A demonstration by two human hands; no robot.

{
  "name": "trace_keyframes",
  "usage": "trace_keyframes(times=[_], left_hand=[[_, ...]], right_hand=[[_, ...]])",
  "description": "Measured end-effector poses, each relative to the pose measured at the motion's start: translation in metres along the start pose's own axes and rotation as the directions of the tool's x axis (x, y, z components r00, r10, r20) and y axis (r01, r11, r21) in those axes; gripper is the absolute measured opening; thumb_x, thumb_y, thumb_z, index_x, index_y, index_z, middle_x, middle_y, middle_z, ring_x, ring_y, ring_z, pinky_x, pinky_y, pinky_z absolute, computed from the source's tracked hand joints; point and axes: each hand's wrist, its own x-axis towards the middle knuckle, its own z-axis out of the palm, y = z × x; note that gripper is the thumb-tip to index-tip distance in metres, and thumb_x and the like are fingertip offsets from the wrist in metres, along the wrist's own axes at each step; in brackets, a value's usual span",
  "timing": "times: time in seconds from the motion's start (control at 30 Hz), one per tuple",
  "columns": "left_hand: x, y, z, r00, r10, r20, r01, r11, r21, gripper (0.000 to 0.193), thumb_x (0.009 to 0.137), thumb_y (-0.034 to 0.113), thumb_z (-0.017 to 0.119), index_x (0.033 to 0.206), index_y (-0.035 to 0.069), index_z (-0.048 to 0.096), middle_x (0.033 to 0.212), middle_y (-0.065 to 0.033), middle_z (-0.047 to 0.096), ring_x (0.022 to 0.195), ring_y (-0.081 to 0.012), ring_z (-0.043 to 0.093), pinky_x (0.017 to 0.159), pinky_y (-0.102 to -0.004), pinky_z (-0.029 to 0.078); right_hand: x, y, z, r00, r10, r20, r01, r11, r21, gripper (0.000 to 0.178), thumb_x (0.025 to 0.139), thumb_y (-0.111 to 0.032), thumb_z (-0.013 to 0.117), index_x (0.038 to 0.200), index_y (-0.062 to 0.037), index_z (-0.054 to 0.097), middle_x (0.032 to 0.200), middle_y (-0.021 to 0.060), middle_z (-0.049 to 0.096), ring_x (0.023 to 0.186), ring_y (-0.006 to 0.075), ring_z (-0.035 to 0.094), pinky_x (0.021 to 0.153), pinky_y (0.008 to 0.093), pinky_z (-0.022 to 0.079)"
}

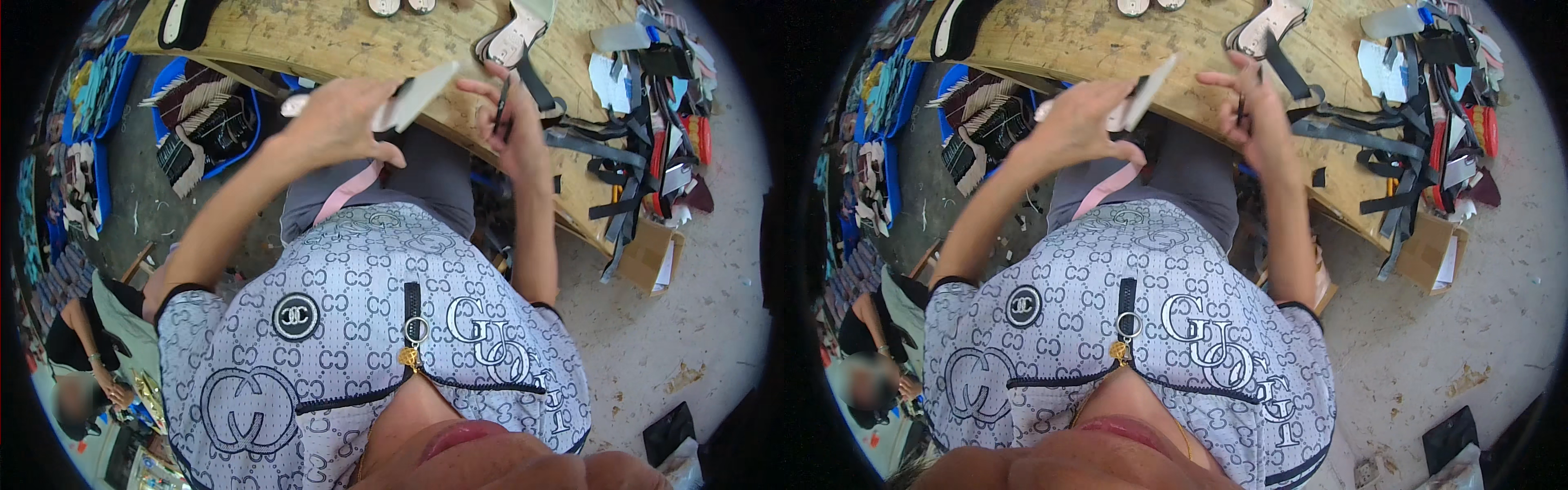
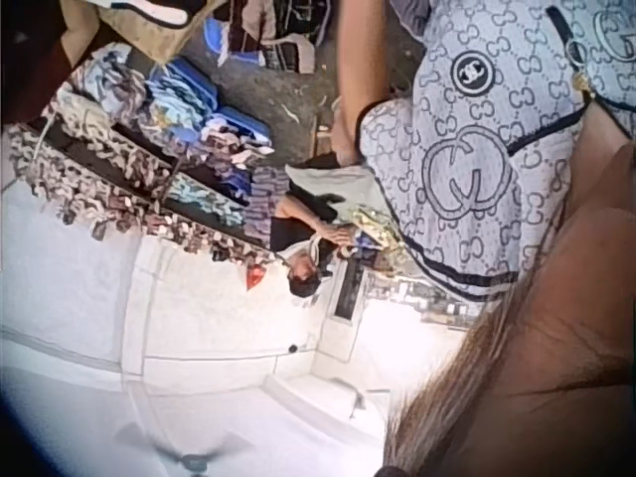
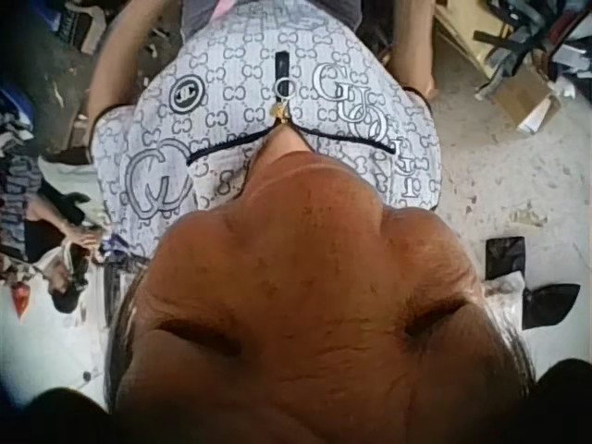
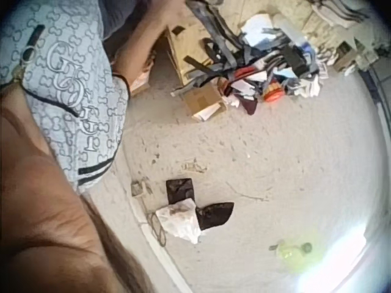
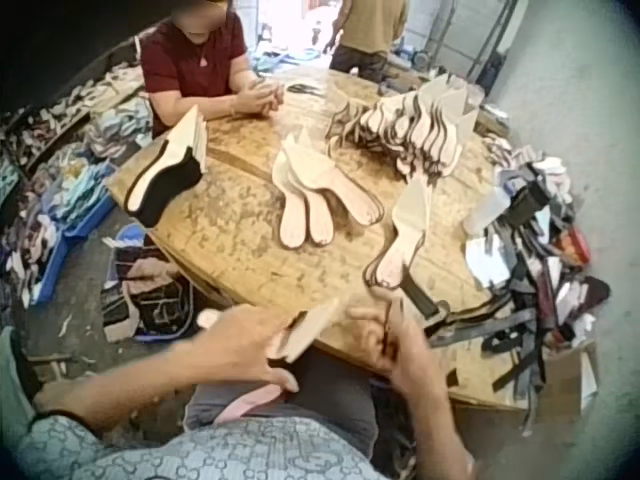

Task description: The person constructs shoe soles by wrapping tape around the edges of sole components, trimming the tape with snippers, pressing parts together by hand, and handling shoe pieces on the workbench.

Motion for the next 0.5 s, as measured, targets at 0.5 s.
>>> trace_keyframes(times=[0.5], left_hand=[[-0.048, 0.036, 0.055, 0.777, -0.203, 0.595, 0.629, 0.219, -0.746, 0.036, 0.093, 0.029, 0.053, 0.116, 0.001, 0.058, 0.099, 0.0004, 0.060, 0.087, -0.0040, 0.052, 0.076, -0.0214, 0.043]], right_hand=[[-0.049, 0.075, 0.027, 0.939, -0.292, -0.180, 0.276, 0.955, -0.112, 0.021, 0.092, -0.022, 0.060, 0.090, -0.0014, 0.066, 0.080, -0.0007, 0.064, 0.070, 0.0049, 0.055, 0.062, 0.0208, 0.044]])
